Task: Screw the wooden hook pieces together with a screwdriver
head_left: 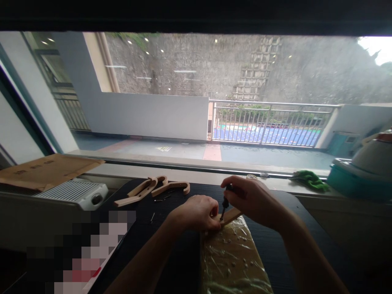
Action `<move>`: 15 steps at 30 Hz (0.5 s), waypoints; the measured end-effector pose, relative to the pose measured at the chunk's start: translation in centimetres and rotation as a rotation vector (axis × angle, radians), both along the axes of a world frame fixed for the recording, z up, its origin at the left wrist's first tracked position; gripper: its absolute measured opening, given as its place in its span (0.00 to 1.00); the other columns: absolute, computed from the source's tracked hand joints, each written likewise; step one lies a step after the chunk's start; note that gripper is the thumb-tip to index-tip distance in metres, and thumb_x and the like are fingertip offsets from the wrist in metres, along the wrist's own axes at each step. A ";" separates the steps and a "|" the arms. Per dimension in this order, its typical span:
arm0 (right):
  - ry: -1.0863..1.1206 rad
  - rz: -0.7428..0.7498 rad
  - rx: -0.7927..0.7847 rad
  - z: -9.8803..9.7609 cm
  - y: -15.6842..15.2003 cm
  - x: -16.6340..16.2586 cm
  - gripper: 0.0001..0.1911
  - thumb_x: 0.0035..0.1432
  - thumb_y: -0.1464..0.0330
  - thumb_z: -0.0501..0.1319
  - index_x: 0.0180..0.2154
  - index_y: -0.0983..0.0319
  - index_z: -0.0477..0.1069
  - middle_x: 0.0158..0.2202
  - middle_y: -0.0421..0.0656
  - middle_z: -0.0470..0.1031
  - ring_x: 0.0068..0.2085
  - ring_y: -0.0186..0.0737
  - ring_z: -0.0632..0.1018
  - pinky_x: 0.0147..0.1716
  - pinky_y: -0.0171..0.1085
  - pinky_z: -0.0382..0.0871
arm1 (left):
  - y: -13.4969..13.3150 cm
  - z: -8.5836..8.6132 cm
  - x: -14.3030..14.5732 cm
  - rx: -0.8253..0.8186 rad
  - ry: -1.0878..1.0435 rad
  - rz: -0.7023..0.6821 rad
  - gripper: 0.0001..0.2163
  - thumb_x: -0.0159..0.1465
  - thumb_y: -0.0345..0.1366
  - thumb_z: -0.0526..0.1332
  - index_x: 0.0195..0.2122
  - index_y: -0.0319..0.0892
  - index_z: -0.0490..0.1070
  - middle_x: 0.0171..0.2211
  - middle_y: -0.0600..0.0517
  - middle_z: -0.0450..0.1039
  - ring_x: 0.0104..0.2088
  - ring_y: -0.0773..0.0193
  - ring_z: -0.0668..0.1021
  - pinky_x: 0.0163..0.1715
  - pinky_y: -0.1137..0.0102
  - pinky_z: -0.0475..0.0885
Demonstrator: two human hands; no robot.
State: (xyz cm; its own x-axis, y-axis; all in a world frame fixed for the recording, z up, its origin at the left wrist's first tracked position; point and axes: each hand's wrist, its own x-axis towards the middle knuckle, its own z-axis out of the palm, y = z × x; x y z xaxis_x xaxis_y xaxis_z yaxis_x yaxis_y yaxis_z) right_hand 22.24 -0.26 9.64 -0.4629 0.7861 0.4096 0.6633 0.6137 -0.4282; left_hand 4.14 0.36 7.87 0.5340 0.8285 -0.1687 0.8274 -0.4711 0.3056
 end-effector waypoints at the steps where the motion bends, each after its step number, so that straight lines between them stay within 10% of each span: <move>1: 0.009 0.021 -0.012 0.1 -0.1 0.1 0.08 0.59 0.66 0.57 0.40 0.55 0.72 0.22 0.34 0.69 0.23 0.29 0.66 0.22 0.30 0.55 | 0.0 0.0 0.0 0.000 0.000 0.002 0.06 0.52 0.39 0.62 0.29 0.43 0.71 0.29 0.54 0.73 0.29 0.63 0.74 0.26 0.73 0.62; 15: 0.034 -0.044 -0.015 -0.2 0.8 0.4 0.10 0.61 0.61 0.56 0.34 0.59 0.71 0.23 0.36 0.73 0.22 0.30 0.68 0.22 0.31 0.55 | 0.0 -0.1 -0.1 0.003 -0.012 0.003 0.07 0.52 0.40 0.63 0.30 0.43 0.73 0.30 0.53 0.74 0.30 0.63 0.74 0.25 0.74 0.62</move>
